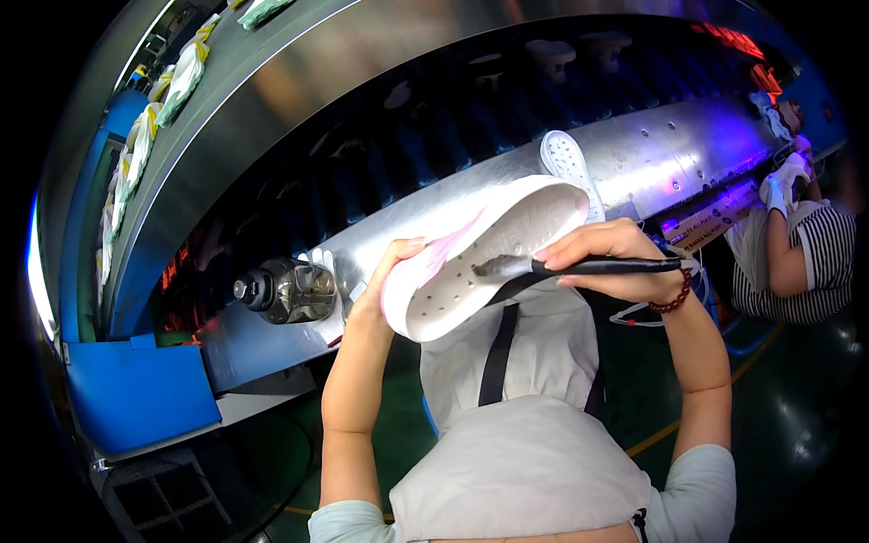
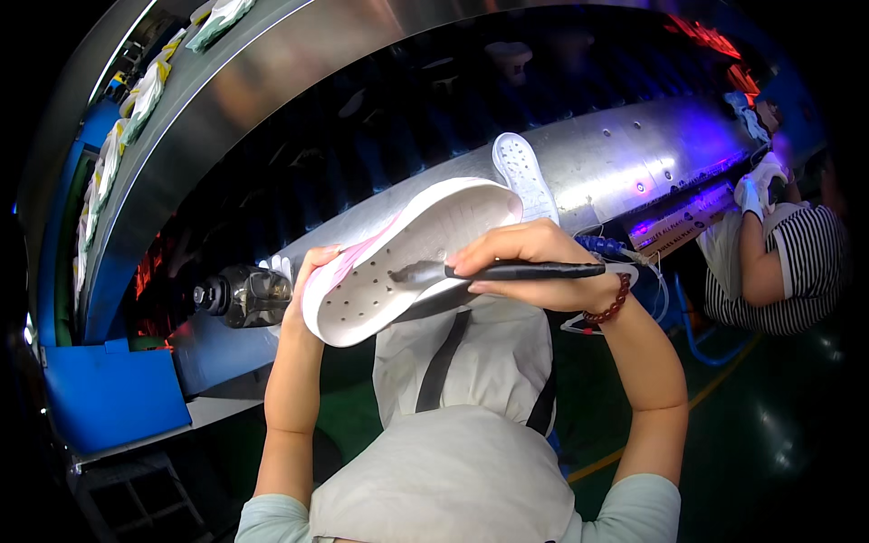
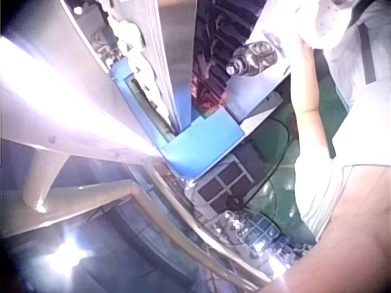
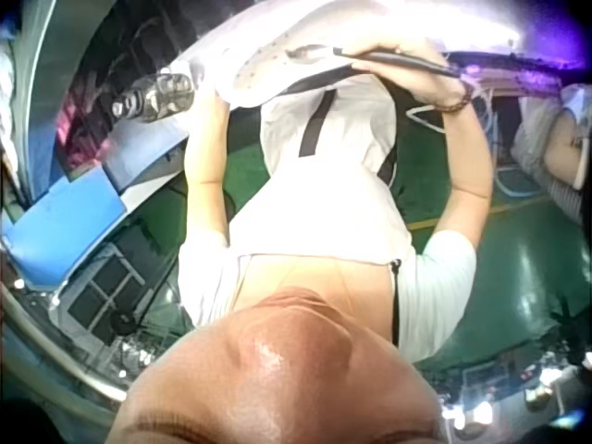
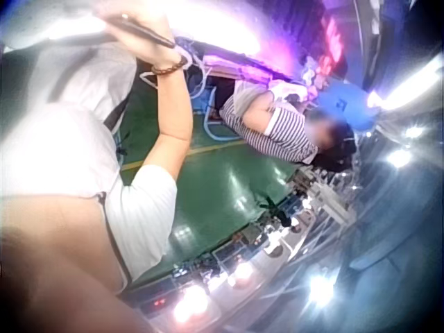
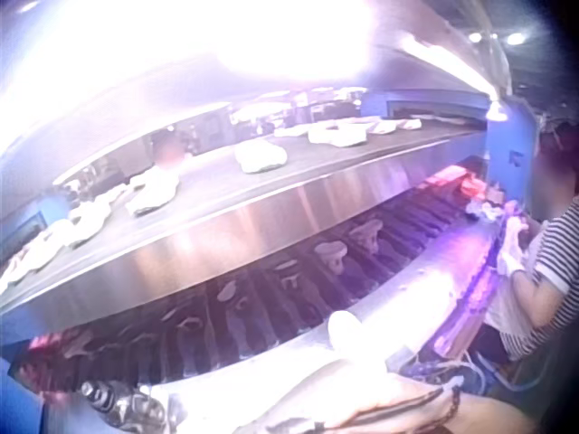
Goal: The person repeatedly picks white clog-style shoes from a conveyor belt, brushes the interior and sole with a small brush, and returns them to the belt. The process continues with multiple shoes in a factory setting.
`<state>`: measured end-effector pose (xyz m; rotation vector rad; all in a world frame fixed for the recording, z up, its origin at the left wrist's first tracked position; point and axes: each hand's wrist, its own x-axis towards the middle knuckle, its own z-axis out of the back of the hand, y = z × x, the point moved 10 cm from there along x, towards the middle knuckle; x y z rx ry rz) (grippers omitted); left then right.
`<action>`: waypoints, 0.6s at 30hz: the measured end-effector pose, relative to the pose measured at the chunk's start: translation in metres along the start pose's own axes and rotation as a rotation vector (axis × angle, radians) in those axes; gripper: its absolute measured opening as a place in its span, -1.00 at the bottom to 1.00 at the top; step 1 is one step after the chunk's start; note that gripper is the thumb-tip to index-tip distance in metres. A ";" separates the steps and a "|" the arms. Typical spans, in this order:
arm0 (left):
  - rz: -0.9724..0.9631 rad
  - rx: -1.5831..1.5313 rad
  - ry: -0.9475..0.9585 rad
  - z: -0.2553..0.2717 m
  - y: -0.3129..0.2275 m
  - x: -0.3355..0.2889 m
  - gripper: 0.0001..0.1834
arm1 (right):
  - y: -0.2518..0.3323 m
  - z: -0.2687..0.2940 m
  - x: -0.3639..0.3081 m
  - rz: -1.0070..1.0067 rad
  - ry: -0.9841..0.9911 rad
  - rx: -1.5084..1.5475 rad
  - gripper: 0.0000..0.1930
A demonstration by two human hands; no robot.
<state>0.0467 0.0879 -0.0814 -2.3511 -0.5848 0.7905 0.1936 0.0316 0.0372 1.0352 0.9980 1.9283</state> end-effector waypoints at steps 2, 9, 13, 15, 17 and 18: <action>-0.008 -0.040 0.023 0.001 -0.002 -0.001 -0.49 | -0.004 -0.017 -0.005 -0.061 0.080 0.103 -0.83; -0.043 -0.172 0.121 -0.003 -0.009 -0.001 -0.42 | -0.008 0.011 -0.005 -0.096 -0.136 0.054 -0.83; 0.049 -0.413 0.400 -0.021 -0.014 -0.012 -0.34 | 0.024 -0.021 -0.007 0.023 0.089 0.004 -0.84; -0.208 -0.362 0.379 -0.012 -0.025 -0.006 -0.32 | 0.036 -0.015 -0.009 0.036 0.001 0.055 -0.80; -0.379 -0.347 0.142 -0.005 -0.031 0.000 -0.23 | 0.037 -0.008 -0.004 0.099 -0.139 0.067 -0.79; -0.428 -0.445 0.198 -0.009 -0.027 0.005 -0.18 | 0.026 -0.009 -0.001 0.058 -0.195 -0.019 -0.80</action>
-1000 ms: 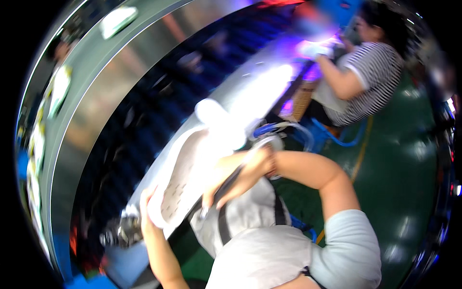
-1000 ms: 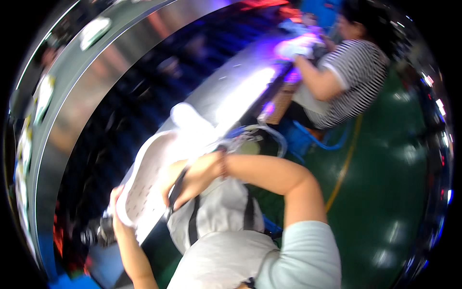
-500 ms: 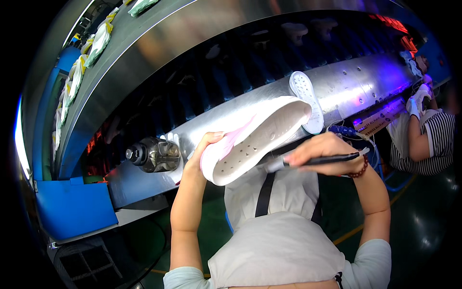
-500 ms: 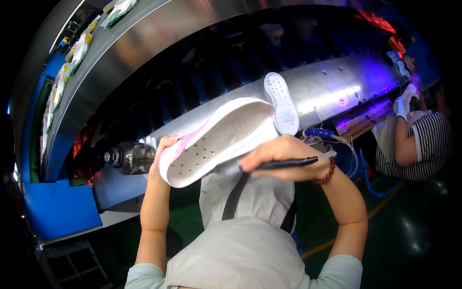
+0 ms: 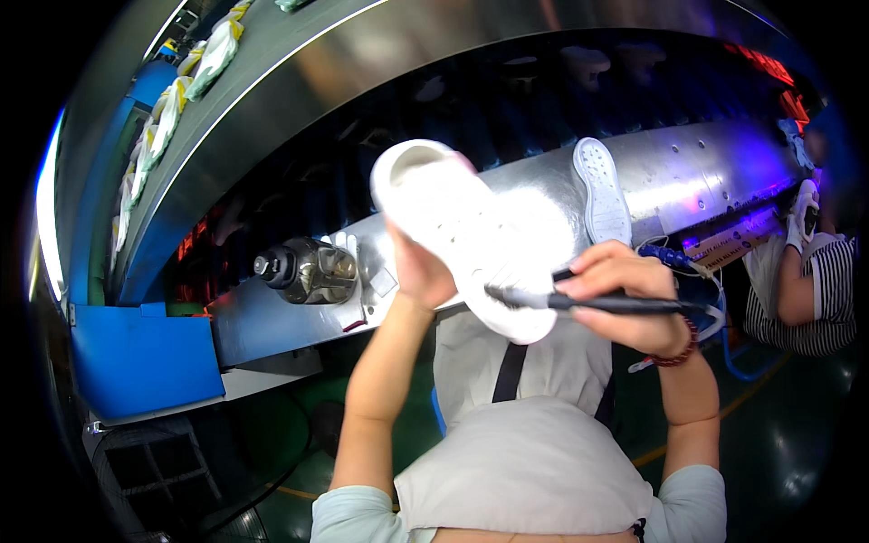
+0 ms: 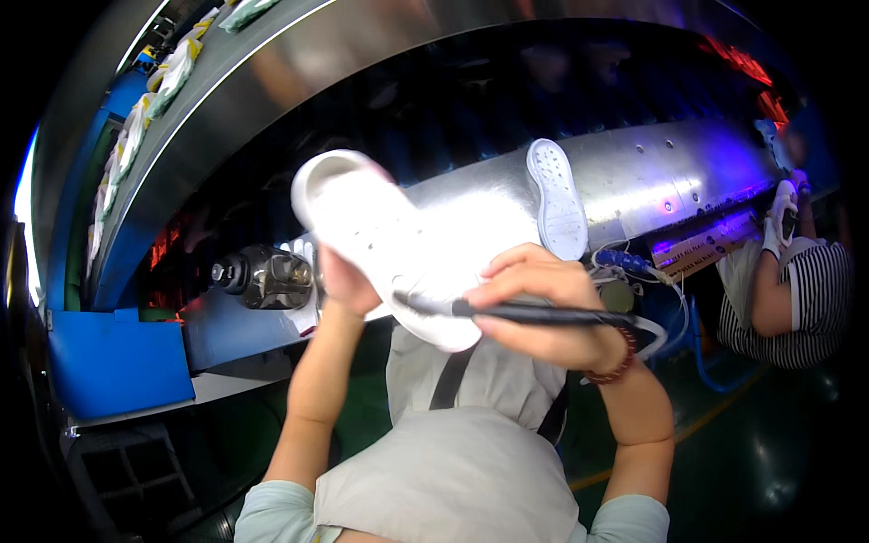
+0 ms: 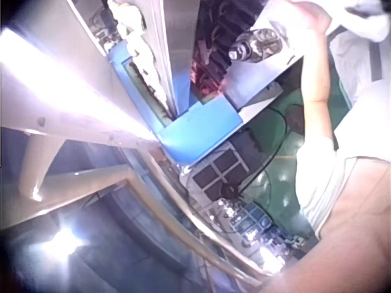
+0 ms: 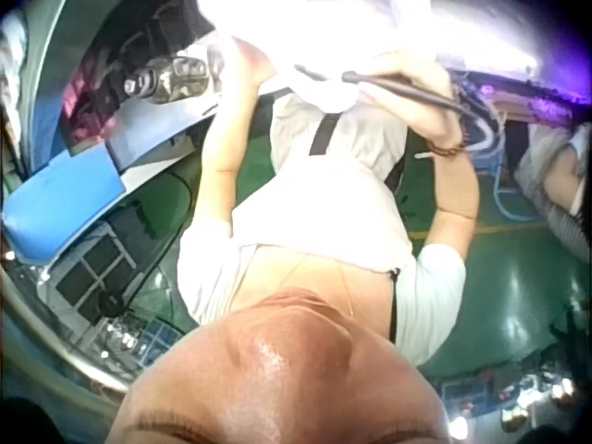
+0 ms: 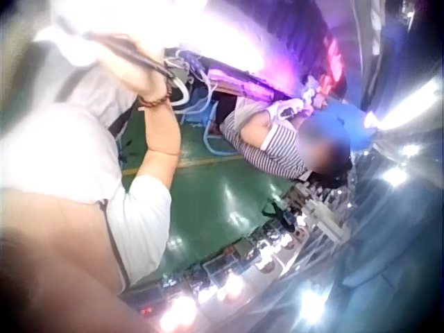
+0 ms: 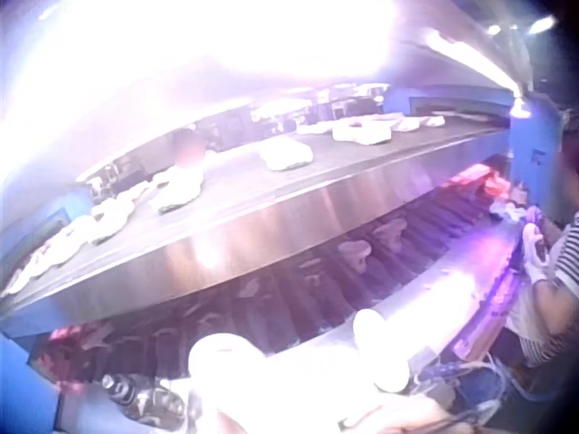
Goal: The person repeatedly picks white clog-style shoes from a conveyor belt, brushes the interior and sole with a small brush, and returns them to the belt. The process continues with multiple shoes in a factory setting.
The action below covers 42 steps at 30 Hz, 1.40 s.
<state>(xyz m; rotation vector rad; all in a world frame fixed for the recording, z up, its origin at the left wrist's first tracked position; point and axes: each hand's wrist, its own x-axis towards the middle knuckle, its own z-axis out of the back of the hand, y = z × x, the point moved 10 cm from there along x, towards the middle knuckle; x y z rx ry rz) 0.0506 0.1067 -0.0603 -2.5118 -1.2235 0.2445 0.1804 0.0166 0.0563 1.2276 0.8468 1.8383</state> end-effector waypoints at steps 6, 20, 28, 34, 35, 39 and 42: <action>0.254 -0.230 -0.050 0.015 0.063 -0.010 -0.14 | -0.072 -0.017 -0.009 -0.448 -0.131 0.362 -0.86; -0.037 -0.040 -0.183 0.025 0.024 -0.012 -0.27 | 0.011 -0.054 -0.014 0.079 0.253 -0.220 -0.88; -0.110 0.038 -0.147 -0.007 0.018 -0.009 -0.26 | 0.021 -0.051 0.006 0.119 0.105 -0.053 -0.85; -0.177 -0.026 -0.137 -0.005 -0.002 -0.015 -0.25 | -0.016 -0.023 -0.010 -0.082 -0.002 -0.013 -0.82; -0.180 -0.041 -0.121 -0.005 -0.004 -0.014 -0.25 | -0.008 -0.034 -0.012 -0.037 0.068 -0.030 -0.81; -0.160 0.088 -0.099 -0.015 -0.010 -0.013 -0.23 | -0.029 -0.035 -0.020 -0.145 0.062 0.453 -0.82; -0.161 0.047 -0.111 -0.032 -0.009 -0.012 -0.21 | -0.060 -0.028 -0.028 -0.280 -0.085 0.740 -0.82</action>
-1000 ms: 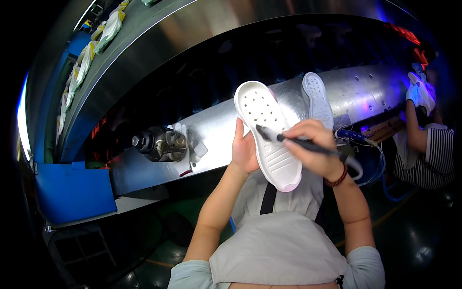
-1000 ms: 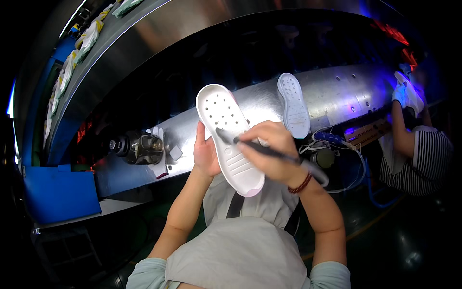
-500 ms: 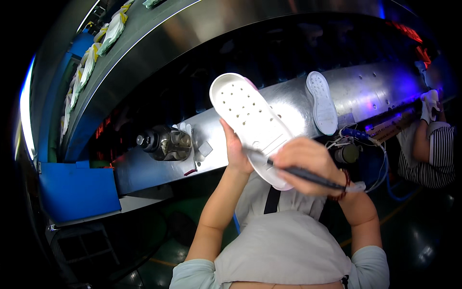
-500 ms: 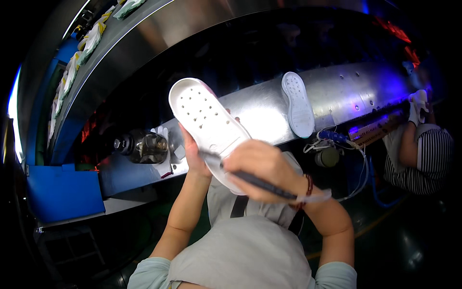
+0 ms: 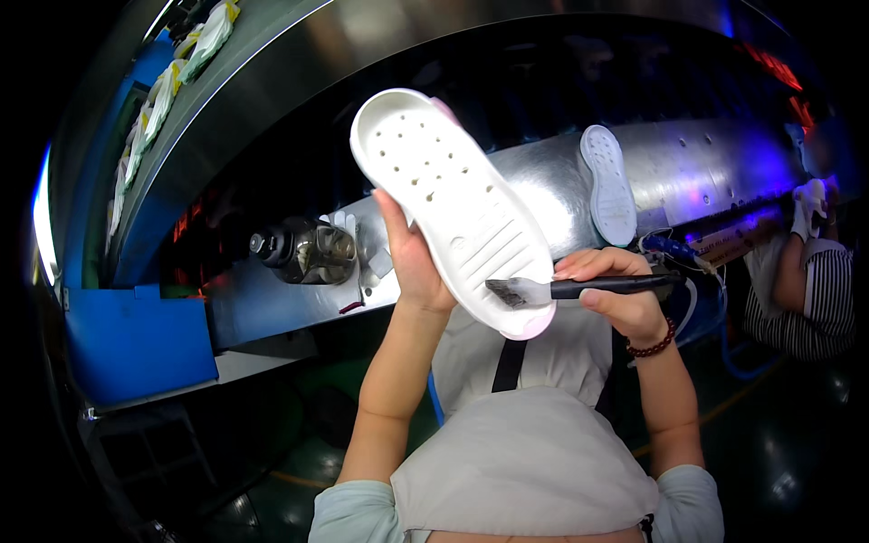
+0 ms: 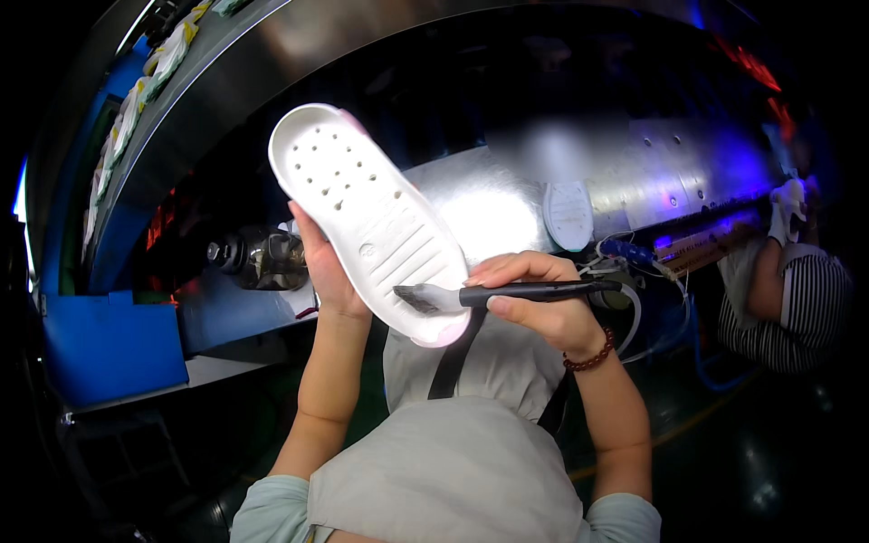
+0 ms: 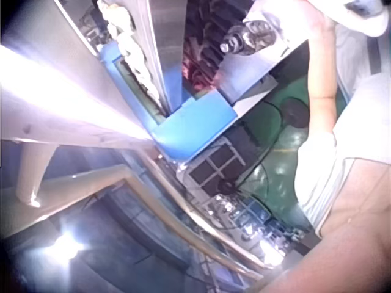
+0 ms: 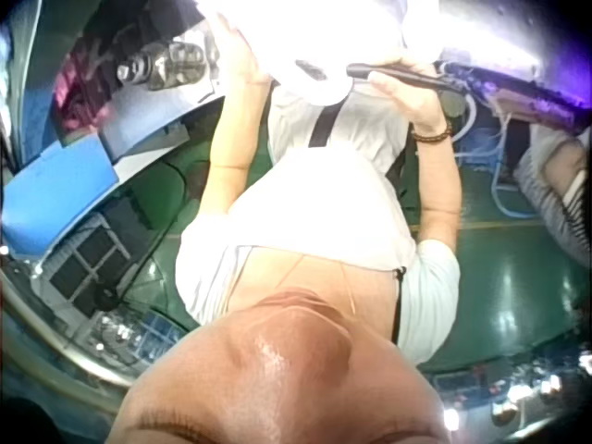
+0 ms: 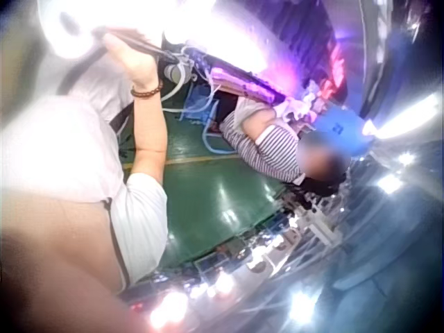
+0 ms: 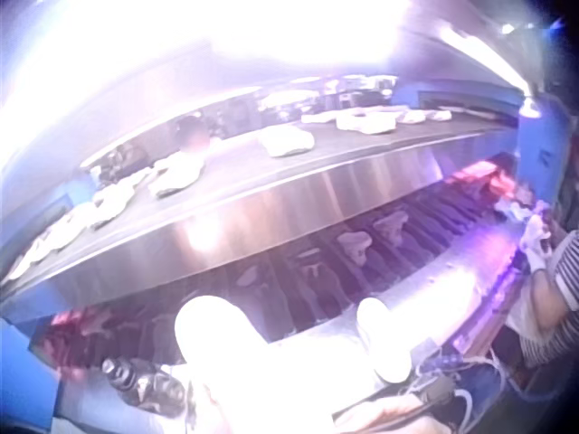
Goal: The person repeatedly picks white clog-style shoes from a conveyor belt, brushes the interior and sole with a small brush, and returns them to the belt. The process continues with multiple shoes in a factory setting.
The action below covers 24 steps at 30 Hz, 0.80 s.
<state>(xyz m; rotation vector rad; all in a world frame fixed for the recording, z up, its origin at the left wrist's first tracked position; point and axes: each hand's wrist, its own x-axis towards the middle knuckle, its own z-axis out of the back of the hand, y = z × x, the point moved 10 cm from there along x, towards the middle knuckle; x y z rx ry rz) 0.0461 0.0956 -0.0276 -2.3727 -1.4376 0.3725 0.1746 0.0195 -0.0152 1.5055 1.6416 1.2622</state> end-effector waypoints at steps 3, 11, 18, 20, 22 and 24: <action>0.024 -0.025 0.063 -0.017 0.014 -0.016 -0.14 | -0.006 -0.007 -0.001 -0.016 -0.110 0.124 -0.82; -0.003 -0.037 0.085 -0.001 0.021 -0.026 -0.40 | 0.021 -0.050 0.002 0.085 0.102 -0.219 -0.83; 0.035 0.020 0.170 -0.007 0.017 -0.020 -0.43 | 0.027 -0.052 0.019 0.060 0.258 -0.462 -0.81; 0.099 0.028 0.096 -0.006 0.021 -0.021 -0.45 | 0.033 -0.053 0.020 0.050 0.329 -0.464 -0.81; 0.168 0.052 0.082 -0.004 0.023 -0.023 -0.47 | 0.041 -0.046 0.022 0.056 0.325 -0.414 -0.81; 0.227 0.135 0.028 -0.010 0.029 -0.021 -0.51 | 0.035 -0.043 0.024 0.104 0.301 -0.611 -0.80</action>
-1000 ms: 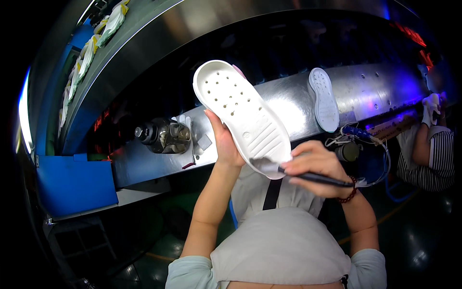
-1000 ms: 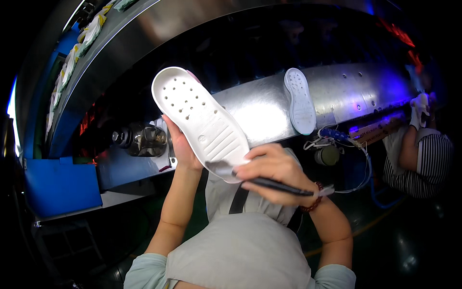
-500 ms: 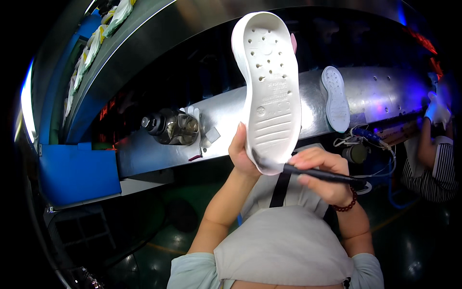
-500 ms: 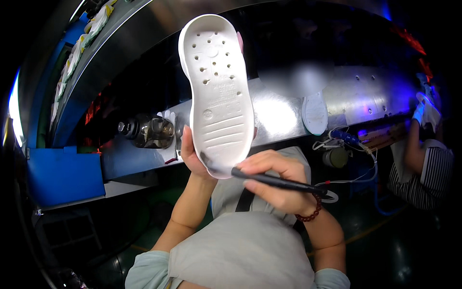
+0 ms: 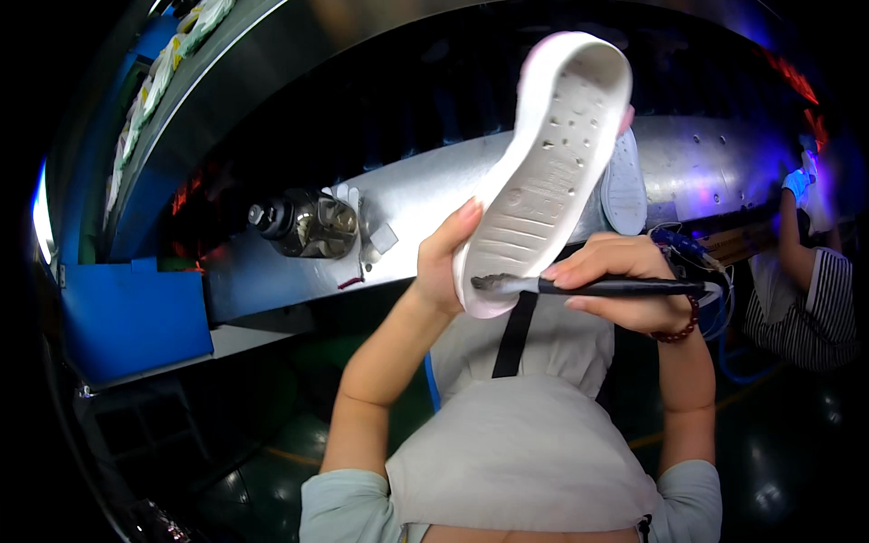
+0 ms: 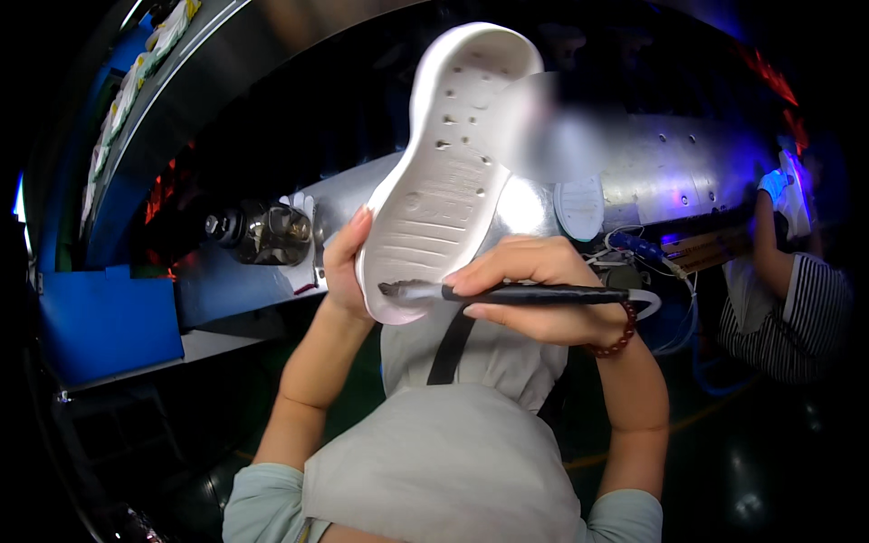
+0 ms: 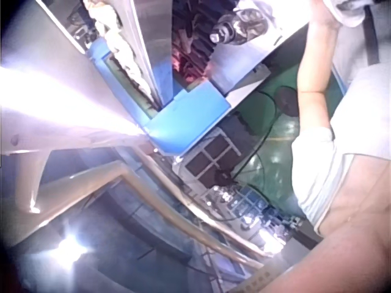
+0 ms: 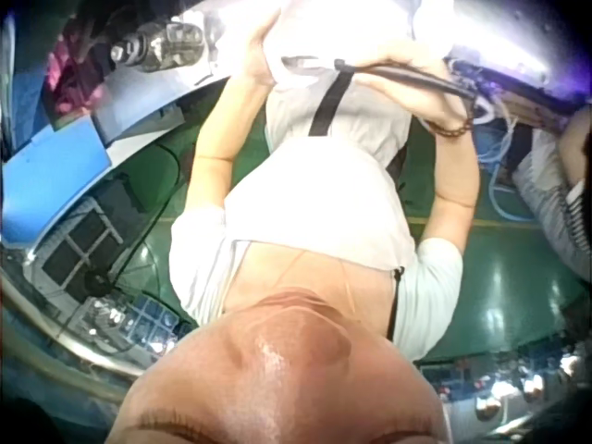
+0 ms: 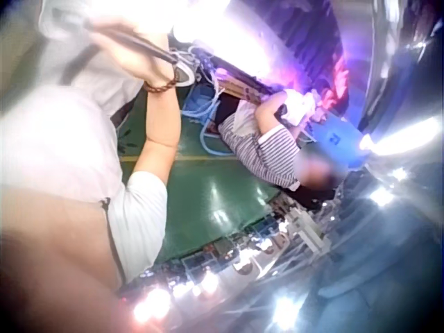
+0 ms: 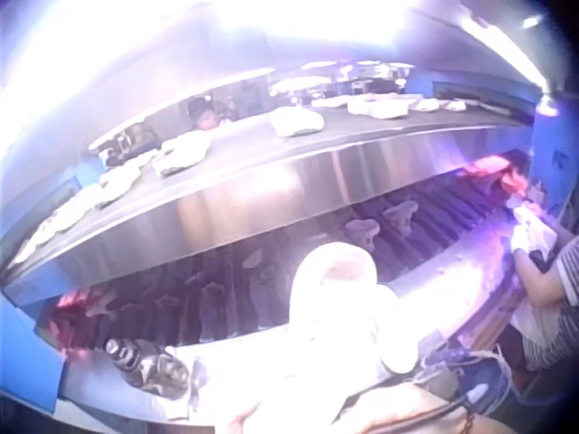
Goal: The person repeatedly picks white clog-style shoes from a conveyor belt, brushes the interior and sole with a small brush, and returns them to the belt. The process continues with multiple shoes in a factory setting.
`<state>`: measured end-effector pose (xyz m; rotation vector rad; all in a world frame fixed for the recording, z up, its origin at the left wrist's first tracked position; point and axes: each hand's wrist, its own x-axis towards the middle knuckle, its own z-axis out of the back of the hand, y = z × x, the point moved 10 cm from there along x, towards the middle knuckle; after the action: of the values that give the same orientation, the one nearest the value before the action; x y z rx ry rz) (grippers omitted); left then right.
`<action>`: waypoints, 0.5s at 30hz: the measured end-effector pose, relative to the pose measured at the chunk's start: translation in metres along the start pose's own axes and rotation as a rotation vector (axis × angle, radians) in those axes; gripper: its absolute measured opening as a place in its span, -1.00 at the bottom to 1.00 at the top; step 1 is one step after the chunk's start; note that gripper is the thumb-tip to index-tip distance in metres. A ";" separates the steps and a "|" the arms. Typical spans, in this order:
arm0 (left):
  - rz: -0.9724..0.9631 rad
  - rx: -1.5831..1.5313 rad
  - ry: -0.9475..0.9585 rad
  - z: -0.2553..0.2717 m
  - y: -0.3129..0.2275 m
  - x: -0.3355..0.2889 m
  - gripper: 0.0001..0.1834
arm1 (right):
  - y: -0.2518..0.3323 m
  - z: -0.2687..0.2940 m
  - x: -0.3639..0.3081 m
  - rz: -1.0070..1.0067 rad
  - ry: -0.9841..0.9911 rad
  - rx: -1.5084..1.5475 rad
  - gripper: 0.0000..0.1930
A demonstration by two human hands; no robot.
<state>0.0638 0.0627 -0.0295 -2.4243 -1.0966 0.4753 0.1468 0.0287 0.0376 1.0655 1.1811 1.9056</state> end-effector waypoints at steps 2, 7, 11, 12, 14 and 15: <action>0.115 0.065 -0.004 0.001 0.007 0.001 -0.53 | -0.002 -0.019 -0.004 -0.015 0.127 0.081 -0.81; 0.385 0.211 -0.015 0.001 0.027 -0.008 -0.47 | 0.002 -0.009 -0.012 -0.034 0.149 0.136 -0.84; 0.541 0.172 -0.033 0.000 0.036 -0.011 -0.49 | 0.001 -0.030 -0.018 0.018 0.204 0.025 -0.84; 0.560 0.180 -0.049 0.005 0.038 -0.011 -0.49 | 0.009 -0.032 -0.018 0.038 0.274 -0.042 -0.82; 0.587 0.196 -0.103 0.013 0.038 -0.018 -0.50 | 0.017 -0.033 -0.023 0.038 0.382 0.001 -0.80; 0.598 0.227 -0.092 0.013 0.035 -0.021 -0.49 | 0.018 -0.025 -0.022 0.045 0.290 -0.008 -0.80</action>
<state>0.0659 0.0287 -0.0564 -2.5079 -0.2989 0.8513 0.1331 -0.0060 0.0415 0.8365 1.3132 2.1514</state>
